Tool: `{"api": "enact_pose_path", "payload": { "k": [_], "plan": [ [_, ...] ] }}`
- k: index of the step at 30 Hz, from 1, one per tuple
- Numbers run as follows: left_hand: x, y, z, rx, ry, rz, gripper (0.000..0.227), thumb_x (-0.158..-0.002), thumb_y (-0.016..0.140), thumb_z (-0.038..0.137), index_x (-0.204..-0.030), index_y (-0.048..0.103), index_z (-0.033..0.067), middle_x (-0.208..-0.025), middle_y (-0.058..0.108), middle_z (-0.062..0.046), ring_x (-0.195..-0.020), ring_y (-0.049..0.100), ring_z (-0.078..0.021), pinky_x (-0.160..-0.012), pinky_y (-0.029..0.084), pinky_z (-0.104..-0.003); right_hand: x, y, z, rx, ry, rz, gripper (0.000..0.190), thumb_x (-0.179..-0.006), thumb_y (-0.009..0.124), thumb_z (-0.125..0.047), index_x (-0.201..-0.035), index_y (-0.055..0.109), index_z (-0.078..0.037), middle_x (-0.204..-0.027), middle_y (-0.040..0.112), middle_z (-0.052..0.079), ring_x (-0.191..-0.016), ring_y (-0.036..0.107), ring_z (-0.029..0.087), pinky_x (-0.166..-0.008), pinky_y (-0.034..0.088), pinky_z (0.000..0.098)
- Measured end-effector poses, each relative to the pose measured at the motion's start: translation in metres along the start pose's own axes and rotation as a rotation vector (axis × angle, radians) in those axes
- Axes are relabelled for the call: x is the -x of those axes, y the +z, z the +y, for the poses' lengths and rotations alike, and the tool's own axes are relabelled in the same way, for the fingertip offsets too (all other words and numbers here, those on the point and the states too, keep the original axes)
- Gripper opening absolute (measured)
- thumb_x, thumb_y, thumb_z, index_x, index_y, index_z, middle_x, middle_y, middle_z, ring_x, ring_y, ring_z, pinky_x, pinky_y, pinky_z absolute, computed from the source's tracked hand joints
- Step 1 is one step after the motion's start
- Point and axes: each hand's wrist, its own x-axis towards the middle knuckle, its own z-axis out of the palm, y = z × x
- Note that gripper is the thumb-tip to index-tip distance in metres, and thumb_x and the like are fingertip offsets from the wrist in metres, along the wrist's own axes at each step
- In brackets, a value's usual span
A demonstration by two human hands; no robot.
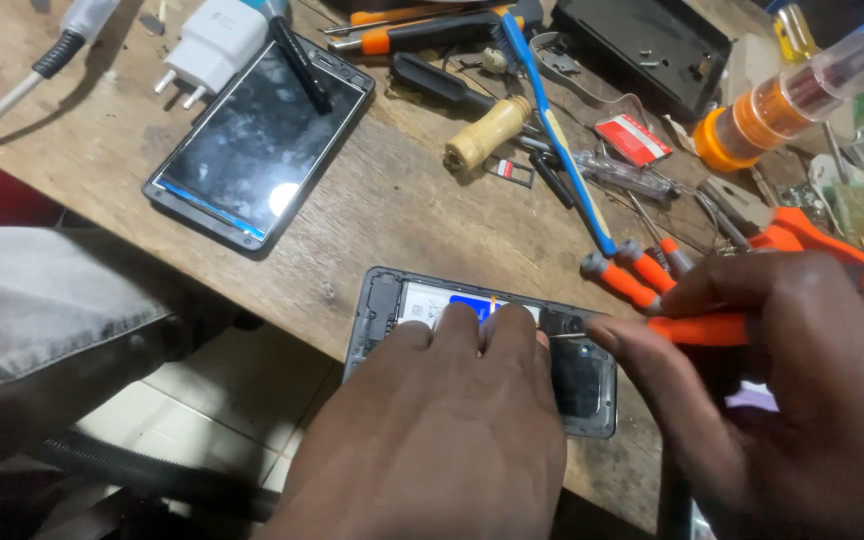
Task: Testing phone functionality and using a precision screwdriver to work on the internal components of a disassembled smartphone.
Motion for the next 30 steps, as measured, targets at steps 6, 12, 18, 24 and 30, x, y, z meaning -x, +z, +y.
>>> {"api": "enact_pose_path", "payload": {
  "k": [6,12,18,24,30],
  "plan": [
    [-0.002,0.002,0.0,0.062,-0.051,0.017,0.035,-0.1,0.035,0.018,-0.125,0.057,0.0043,-0.111,0.061,-0.019,-0.091,0.06,-0.0459,-0.071,0.051,-0.06,-0.004,-0.003,-0.001,-0.095,-0.16,-0.051,0.04,-0.082,0.078,-0.019,-0.107,0.055,0.0,-0.096,0.073,0.013,-0.082,0.077,0.019,-0.053,0.066,0.0276],
    [-0.003,0.014,-0.002,0.07,-0.022,0.109,0.034,-0.097,0.034,0.014,-0.118,0.059,0.0032,-0.109,0.06,-0.019,-0.086,0.06,-0.0469,-0.066,0.051,-0.064,0.001,-0.004,-0.006,0.148,0.017,0.004,0.037,-0.076,0.085,-0.041,-0.104,0.068,-0.024,-0.097,0.073,-0.007,-0.069,0.075,0.012,-0.058,0.055,0.0343],
    [-0.006,0.015,-0.007,-0.081,0.076,0.109,0.04,-0.096,0.04,0.017,-0.126,0.061,-0.0005,-0.116,0.06,-0.02,-0.091,0.06,-0.0458,-0.064,0.055,-0.064,0.003,0.008,0.01,0.109,-0.149,0.044,0.048,-0.084,0.081,-0.041,-0.116,0.06,-0.013,-0.103,0.071,0.003,-0.067,0.072,0.019,-0.057,0.051,0.0357],
    [-0.004,0.032,-0.017,-0.275,0.176,0.308,0.043,-0.093,0.046,0.02,-0.131,0.057,0.0029,-0.111,0.062,-0.017,-0.086,0.063,-0.043,-0.055,0.057,-0.059,0.005,0.011,0.005,0.075,-0.079,0.052,0.033,-0.086,0.074,-0.038,-0.107,0.058,-0.019,-0.093,0.079,-0.011,-0.077,0.079,0.014,-0.06,0.055,0.0343],
    [-0.007,0.034,-0.023,-0.343,0.219,0.269,0.043,-0.093,0.047,0.024,-0.132,0.055,0.0067,-0.111,0.06,-0.017,-0.078,0.066,-0.0423,-0.048,0.06,-0.057,0.001,-0.006,0.006,-0.049,-0.008,-0.089,0.034,-0.087,0.071,-0.041,-0.112,0.058,-0.021,-0.096,0.08,-0.009,-0.063,0.076,0.021,-0.057,0.056,0.0375]
  ]
}}
